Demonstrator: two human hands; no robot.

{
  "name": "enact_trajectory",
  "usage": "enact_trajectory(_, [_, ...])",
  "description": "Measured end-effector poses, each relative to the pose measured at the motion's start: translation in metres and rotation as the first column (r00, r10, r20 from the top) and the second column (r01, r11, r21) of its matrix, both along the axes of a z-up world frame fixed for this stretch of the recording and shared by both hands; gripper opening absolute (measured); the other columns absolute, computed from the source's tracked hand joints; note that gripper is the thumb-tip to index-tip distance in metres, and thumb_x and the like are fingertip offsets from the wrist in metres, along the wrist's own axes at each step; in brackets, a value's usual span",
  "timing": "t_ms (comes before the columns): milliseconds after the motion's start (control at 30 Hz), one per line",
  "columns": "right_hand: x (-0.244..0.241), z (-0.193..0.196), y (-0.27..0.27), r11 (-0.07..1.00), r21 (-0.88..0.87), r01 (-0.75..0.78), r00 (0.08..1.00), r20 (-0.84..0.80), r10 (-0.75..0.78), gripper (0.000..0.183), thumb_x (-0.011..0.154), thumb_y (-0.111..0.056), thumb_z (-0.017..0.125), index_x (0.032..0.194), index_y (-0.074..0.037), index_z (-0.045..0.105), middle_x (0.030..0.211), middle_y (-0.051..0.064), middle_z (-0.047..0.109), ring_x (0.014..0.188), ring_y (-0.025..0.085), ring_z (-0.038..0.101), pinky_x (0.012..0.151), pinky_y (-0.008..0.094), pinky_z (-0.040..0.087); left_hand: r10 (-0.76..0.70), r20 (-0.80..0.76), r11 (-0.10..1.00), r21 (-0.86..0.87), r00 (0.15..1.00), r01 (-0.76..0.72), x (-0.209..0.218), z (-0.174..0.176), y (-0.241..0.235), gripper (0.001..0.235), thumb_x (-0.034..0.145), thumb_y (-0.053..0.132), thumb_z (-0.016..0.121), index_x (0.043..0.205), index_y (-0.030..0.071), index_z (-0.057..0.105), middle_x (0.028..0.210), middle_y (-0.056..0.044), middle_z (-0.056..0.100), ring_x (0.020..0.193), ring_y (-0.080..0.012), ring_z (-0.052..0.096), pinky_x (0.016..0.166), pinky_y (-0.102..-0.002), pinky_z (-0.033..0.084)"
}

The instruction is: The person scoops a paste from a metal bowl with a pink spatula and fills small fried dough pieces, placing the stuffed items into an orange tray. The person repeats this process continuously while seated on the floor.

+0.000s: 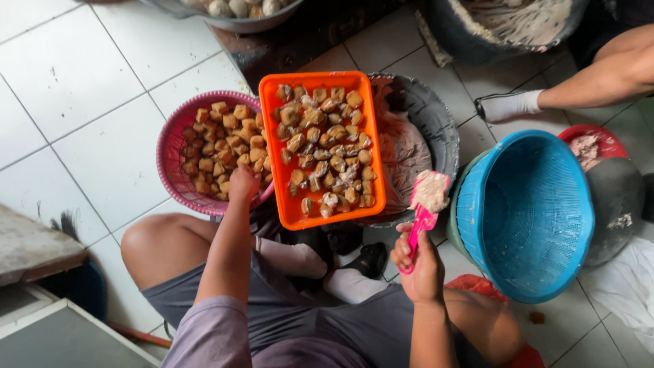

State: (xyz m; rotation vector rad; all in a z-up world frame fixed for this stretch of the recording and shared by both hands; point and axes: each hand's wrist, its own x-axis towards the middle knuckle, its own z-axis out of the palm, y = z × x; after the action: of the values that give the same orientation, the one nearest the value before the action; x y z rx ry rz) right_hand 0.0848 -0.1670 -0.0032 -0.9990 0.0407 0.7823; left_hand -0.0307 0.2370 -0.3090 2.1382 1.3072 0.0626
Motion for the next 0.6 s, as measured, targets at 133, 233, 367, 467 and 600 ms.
enact_trajectory(133, [-0.008, -0.003, 0.001, 0.999, -0.017, -0.039, 0.999, 0.017, 0.039, 0.038, 0.111, -0.032, 0.044, 0.117, 0.002, 0.061, 0.075, 0.001, 0.047, 0.057, 0.009, 0.038, 0.053, 0.026, 0.033, 0.185, 0.044, 0.975, -0.137, 0.982, -0.178, -0.004, 0.019, -0.006, 0.045, 0.091, 0.033, 0.072, 0.12, 0.005, 0.052, 0.107, -0.025, 0.068, 0.105, -0.0461, 0.064, 0.089, -0.055, 0.051])
enact_trajectory(233, [-0.012, -0.01, -0.005, 0.995, -0.079, -0.062, 0.994, 0.087, 0.068, 0.028, 0.108, -0.026, 0.049, 0.114, -0.001, 0.06, 0.075, 0.003, 0.05, 0.058, 0.01, 0.042, 0.055, 0.027, 0.036, 0.267, 0.064, 0.962, -0.082, 0.961, -0.262, -0.018, 0.043, 0.001, 0.046, 0.093, 0.032, 0.07, 0.128, 0.006, 0.054, 0.111, -0.026, 0.066, 0.104, -0.0475, 0.062, 0.089, -0.054, 0.05])
enact_trajectory(367, [-0.011, -0.018, 0.003, 0.991, -0.071, -0.116, 0.987, 0.106, 0.123, 0.023, 0.108, -0.023, 0.051, 0.11, -0.001, 0.059, 0.08, 0.002, 0.052, 0.063, 0.01, 0.045, 0.059, 0.027, 0.038, 0.347, 0.33, 0.925, 0.033, 0.878, -0.378, -0.017, 0.106, 0.01, 0.028, 0.103, 0.024, 0.062, 0.125, 0.006, 0.061, 0.12, -0.022, 0.068, 0.104, -0.0377, 0.067, 0.089, -0.049, 0.053])
enact_trajectory(467, [-0.019, -0.018, 0.017, 0.987, -0.114, -0.117, 0.979, 0.156, 0.134, 0.021, 0.107, -0.02, 0.059, 0.109, 0.001, 0.062, 0.076, 0.0, 0.05, 0.058, 0.007, 0.041, 0.054, 0.024, 0.035, 0.311, 0.513, 0.945, -0.255, 0.8, -0.204, 0.013, 0.166, -0.021, 0.026, 0.106, 0.02, 0.054, 0.128, 0.01, 0.063, 0.121, -0.014, 0.072, 0.105, -0.0227, 0.071, 0.093, -0.041, 0.058])
enact_trajectory(600, [-0.02, -0.008, 0.051, 0.968, -0.251, -0.009, 0.949, 0.303, 0.087, 0.02, 0.097, -0.013, 0.069, 0.112, -0.001, 0.064, 0.076, -0.005, 0.052, 0.055, 0.003, 0.04, 0.05, 0.021, 0.032, 0.136, 0.801, 0.657, -0.514, 0.583, 0.552, 0.025, 0.241, -0.128, 0.038, 0.105, 0.021, 0.057, 0.14, 0.005, 0.058, 0.129, -0.012, 0.069, 0.119, -0.021, 0.066, 0.107, -0.038, 0.052])
